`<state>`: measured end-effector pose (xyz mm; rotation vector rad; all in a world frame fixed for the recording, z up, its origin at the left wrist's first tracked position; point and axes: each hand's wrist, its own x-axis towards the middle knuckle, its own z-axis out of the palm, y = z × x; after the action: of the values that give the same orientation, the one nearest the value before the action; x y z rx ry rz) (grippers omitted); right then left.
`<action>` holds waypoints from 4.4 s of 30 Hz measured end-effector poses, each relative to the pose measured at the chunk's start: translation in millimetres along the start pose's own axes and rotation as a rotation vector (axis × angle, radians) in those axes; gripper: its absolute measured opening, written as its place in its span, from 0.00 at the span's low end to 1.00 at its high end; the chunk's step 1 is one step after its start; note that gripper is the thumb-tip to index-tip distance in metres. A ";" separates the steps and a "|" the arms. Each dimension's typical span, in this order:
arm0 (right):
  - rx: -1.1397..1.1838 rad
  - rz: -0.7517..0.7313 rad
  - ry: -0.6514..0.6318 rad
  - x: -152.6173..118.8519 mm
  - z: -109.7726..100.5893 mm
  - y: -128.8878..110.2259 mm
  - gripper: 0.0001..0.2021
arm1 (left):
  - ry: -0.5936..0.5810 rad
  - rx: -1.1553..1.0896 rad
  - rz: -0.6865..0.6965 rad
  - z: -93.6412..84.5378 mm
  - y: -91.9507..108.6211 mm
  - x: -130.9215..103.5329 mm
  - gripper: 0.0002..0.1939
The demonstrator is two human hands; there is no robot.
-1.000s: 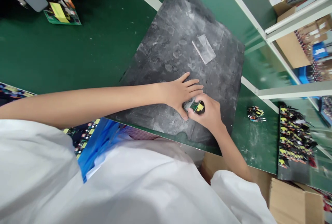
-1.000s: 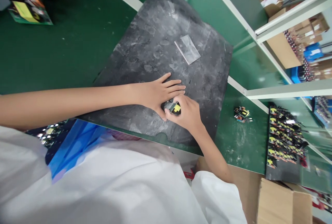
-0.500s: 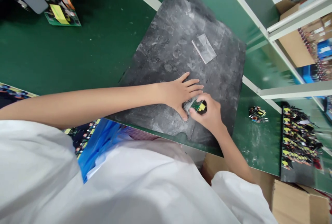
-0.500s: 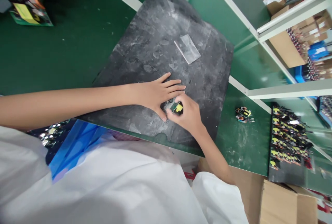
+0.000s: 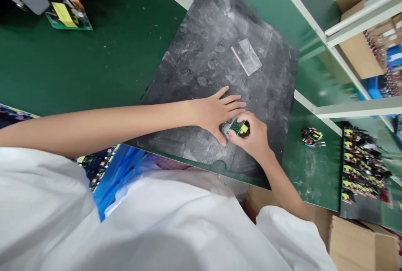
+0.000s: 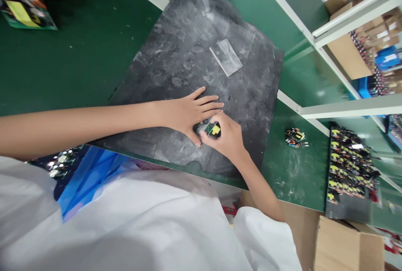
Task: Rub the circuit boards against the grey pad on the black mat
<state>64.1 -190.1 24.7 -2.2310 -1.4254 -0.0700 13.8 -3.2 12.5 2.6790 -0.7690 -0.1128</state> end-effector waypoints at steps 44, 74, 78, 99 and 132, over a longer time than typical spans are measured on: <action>-0.004 0.089 0.008 0.5 -1.2 -2.6 0.13 | 0.023 -0.044 0.000 -0.8 0.7 -1.2 0.52; 0.022 0.015 0.007 0.6 2.4 -5.7 0.13 | -0.033 0.008 -0.033 -4.4 4.1 -1.3 0.49; 0.019 0.023 0.011 0.5 3.7 -6.2 0.12 | -0.040 0.032 -0.033 -3.7 4.2 -1.2 0.46; 0.005 0.097 0.000 -2.6 3.8 -13.8 0.11 | -0.029 0.044 -0.034 -3.2 5.5 -1.2 0.47; -0.037 0.121 0.043 -2.0 -2.7 4.1 0.12 | -0.047 0.017 -0.029 -3.0 3.7 -1.3 0.52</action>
<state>67.3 -194.2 24.9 -2.3270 -1.2733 -0.1040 11.4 -4.5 16.6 2.7130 -0.7482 -0.1784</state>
